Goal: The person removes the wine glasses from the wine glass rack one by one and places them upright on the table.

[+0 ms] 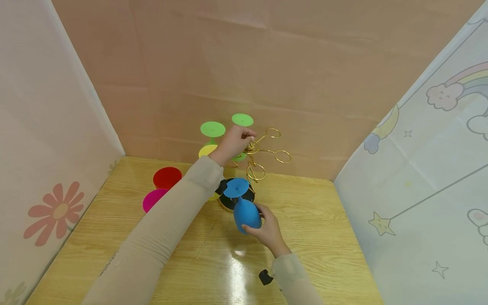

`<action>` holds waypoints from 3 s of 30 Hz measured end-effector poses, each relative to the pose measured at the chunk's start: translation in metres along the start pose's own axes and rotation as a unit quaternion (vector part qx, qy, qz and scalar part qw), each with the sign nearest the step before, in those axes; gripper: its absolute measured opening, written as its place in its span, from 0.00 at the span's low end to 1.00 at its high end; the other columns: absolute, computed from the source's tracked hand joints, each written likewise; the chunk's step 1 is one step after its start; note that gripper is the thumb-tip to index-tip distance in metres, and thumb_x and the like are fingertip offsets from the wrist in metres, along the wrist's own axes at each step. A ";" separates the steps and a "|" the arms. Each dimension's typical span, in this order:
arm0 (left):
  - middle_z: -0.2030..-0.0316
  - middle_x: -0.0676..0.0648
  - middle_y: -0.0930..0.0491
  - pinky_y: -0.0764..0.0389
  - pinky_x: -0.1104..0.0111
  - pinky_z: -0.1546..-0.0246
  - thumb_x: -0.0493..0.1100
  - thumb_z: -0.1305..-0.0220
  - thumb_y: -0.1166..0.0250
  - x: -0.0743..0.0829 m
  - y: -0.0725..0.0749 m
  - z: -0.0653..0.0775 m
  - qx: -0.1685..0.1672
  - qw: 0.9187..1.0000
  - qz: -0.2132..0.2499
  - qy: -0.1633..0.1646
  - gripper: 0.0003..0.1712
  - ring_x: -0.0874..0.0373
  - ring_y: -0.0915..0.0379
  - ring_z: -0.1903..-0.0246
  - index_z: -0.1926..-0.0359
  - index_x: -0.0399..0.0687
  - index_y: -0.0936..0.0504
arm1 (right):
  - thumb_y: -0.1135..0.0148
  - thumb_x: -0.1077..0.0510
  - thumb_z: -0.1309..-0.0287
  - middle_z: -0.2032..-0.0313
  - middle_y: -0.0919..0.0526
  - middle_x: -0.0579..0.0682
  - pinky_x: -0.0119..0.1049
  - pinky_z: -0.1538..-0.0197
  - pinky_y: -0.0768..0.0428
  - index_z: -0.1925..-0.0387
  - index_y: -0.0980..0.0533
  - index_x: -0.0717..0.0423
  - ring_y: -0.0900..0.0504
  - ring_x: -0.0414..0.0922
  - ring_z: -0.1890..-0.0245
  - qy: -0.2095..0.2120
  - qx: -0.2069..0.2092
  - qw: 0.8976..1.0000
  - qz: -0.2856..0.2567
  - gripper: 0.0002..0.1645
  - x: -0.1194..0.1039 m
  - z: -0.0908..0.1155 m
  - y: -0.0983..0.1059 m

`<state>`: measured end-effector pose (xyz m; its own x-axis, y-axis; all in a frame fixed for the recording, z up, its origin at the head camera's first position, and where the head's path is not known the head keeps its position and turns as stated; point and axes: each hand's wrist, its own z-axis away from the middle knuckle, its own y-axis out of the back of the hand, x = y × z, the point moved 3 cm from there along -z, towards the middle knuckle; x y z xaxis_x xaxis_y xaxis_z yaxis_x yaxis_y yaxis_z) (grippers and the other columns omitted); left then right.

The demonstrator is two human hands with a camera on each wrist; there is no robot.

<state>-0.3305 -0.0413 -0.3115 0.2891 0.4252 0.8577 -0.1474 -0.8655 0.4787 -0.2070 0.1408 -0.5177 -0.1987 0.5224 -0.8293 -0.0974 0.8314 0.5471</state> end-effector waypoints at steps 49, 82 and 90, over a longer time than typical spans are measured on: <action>0.42 0.40 0.20 0.21 0.62 0.51 0.36 0.24 0.44 -0.001 -0.002 -0.001 -0.002 1.000 -0.020 -0.008 0.17 0.49 0.24 0.44 0.40 0.36 0.19 | 0.16 0.49 0.63 0.44 0.21 0.59 0.59 0.46 0.19 0.37 0.25 0.58 0.22 0.60 0.45 0.158 -0.035 0.955 0.250 0.48 -0.003 0.002 0.010; 0.44 0.40 0.20 0.14 0.63 0.66 0.35 0.29 0.39 0.017 -0.003 0.067 0.144 0.901 -0.326 -0.248 0.11 0.45 0.22 0.46 0.50 0.39 0.15 | 0.14 0.46 0.68 0.49 0.21 0.57 0.57 0.44 0.23 0.40 0.23 0.58 0.23 0.56 0.47 0.236 -0.027 0.914 0.330 0.50 -0.019 0.001 0.017; 0.49 0.38 0.20 0.13 0.65 0.69 0.35 0.33 0.34 0.021 -0.009 0.107 0.160 0.882 -0.328 -0.299 0.07 0.46 0.21 0.50 0.56 0.37 0.18 | 0.13 0.46 0.69 0.50 0.21 0.57 0.57 0.43 0.24 0.40 0.23 0.59 0.22 0.56 0.49 0.244 -0.028 0.913 0.325 0.50 -0.023 0.004 0.017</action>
<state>-0.2219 -0.0527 -0.3183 0.6747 0.7286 0.1176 0.4838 -0.5570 0.6751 -0.2003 0.1437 -0.4899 -0.6424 0.7438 -0.1848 0.1483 0.3572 0.9222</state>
